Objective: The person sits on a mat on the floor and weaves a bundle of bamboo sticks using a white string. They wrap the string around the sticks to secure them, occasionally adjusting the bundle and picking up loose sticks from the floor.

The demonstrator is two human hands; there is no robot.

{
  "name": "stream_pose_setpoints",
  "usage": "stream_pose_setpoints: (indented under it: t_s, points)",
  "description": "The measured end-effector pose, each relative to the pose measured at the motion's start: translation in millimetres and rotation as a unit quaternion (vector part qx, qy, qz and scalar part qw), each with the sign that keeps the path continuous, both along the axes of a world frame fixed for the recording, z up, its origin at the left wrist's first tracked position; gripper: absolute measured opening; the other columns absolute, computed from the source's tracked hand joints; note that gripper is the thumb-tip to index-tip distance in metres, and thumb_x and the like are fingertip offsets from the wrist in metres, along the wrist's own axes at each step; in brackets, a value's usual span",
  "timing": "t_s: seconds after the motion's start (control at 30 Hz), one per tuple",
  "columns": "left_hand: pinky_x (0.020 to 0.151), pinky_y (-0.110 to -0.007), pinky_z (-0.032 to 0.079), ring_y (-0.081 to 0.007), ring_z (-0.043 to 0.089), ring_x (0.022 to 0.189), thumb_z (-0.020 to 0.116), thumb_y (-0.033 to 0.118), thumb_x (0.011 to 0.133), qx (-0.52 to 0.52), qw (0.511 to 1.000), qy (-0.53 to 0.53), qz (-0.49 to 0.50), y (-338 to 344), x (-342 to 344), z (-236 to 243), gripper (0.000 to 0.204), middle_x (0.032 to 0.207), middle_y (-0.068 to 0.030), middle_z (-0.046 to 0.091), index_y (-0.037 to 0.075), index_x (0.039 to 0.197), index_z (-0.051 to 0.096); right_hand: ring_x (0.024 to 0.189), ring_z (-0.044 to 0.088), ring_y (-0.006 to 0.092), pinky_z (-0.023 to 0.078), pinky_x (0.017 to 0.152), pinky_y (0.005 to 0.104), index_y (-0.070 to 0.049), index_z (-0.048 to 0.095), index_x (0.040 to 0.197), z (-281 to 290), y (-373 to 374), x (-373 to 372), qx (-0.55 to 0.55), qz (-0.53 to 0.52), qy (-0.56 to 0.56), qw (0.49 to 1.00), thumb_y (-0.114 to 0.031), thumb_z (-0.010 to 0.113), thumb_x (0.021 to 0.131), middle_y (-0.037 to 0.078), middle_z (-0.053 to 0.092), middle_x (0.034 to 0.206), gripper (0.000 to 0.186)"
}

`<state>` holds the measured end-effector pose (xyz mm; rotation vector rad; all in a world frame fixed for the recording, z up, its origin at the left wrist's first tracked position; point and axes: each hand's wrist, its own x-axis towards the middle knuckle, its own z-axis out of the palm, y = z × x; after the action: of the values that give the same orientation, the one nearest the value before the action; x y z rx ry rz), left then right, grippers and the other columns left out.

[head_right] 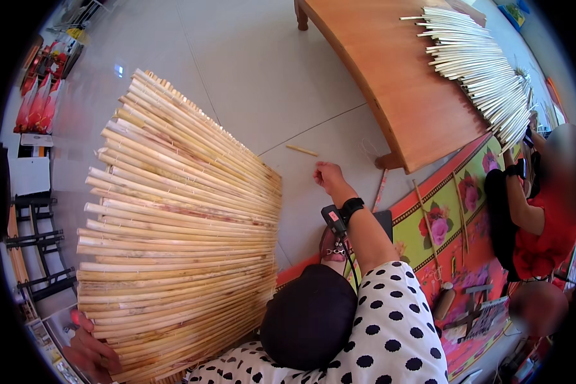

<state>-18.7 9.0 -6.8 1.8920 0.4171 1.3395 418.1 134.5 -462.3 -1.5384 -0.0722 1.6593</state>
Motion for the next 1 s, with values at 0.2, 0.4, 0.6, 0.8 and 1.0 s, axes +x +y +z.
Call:
stream_pose_setpoints:
  t_s: [0.2,0.4,0.6,0.8,1.0]
  points:
    - [0.076,-0.042,0.031,-0.013,0.046,0.052,0.056,0.026,0.09,0.031,0.993,-0.057,0.098,-7.9,12.1,-7.2,0.02,0.056,0.0016,0.046,0.015,0.083,0.041,0.068,0.056,0.0148,0.048,0.059,0.0282,-0.004,0.052,0.112,9.4,16.8,16.5,0.036,-0.075,-0.018,0.996,-0.005,0.049,0.092,0.004,0.056,0.08,0.021]
    - [0.071,-0.031,0.035,-0.0122,0.053,0.056,0.053,0.029,0.09,0.017,0.991,-0.028,0.126,2.1,21.7,-3.6,0.026,0.056,0.0029,0.047,0.018,0.07,0.041,0.069,0.057,0.0153,0.048,0.061,0.0285,-0.003,0.052,0.111,11.3,30.8,35.4,0.018,-0.137,-0.049,0.989,-0.003,0.051,0.09,0.005,0.057,0.08,0.021]
    - [0.068,-0.029,0.036,-0.0129,0.055,0.055,0.052,0.028,0.089,0.011,0.995,-0.015,0.103,9.0,21.5,-6.8,0.027,0.056,0.0028,0.049,0.018,0.066,0.042,0.068,0.056,0.0151,0.046,0.059,0.0276,-0.004,0.057,0.083,-3.0,28.1,37.1,0.021,-0.154,-0.045,0.987,-0.003,0.055,0.085,0.005,0.055,0.07,0.003]
    - [0.067,-0.034,0.036,-0.0142,0.054,0.051,0.053,0.025,0.087,0.004,0.998,-0.023,0.052,27.4,19.2,-12.6,0.023,0.055,0.0021,0.05,0.017,0.068,0.042,0.096,0.054,0.0197,0.044,0.084,0.0359,-0.005,0.058,0.103,-19.4,29.0,55.4,0.118,-0.173,-0.044,0.977,-0.015,0.06,0.082,0.008,0.058,0.097,0.023]
    - [0.067,-0.038,0.036,-0.0155,0.052,0.047,0.054,0.021,0.084,0.006,0.999,-0.02,0.048,24.1,18.7,-8.6,0.02,0.054,0.0014,0.051,0.015,0.07,0.042,0.133,0.036,0.0268,0.027,0.108,0.0371,-0.001,0.043,0.137,46.3,33.1,42.6,0.117,-0.174,-0.136,0.968,-0.024,0.064,0.079,0.013,0.041,0.142,0.066]
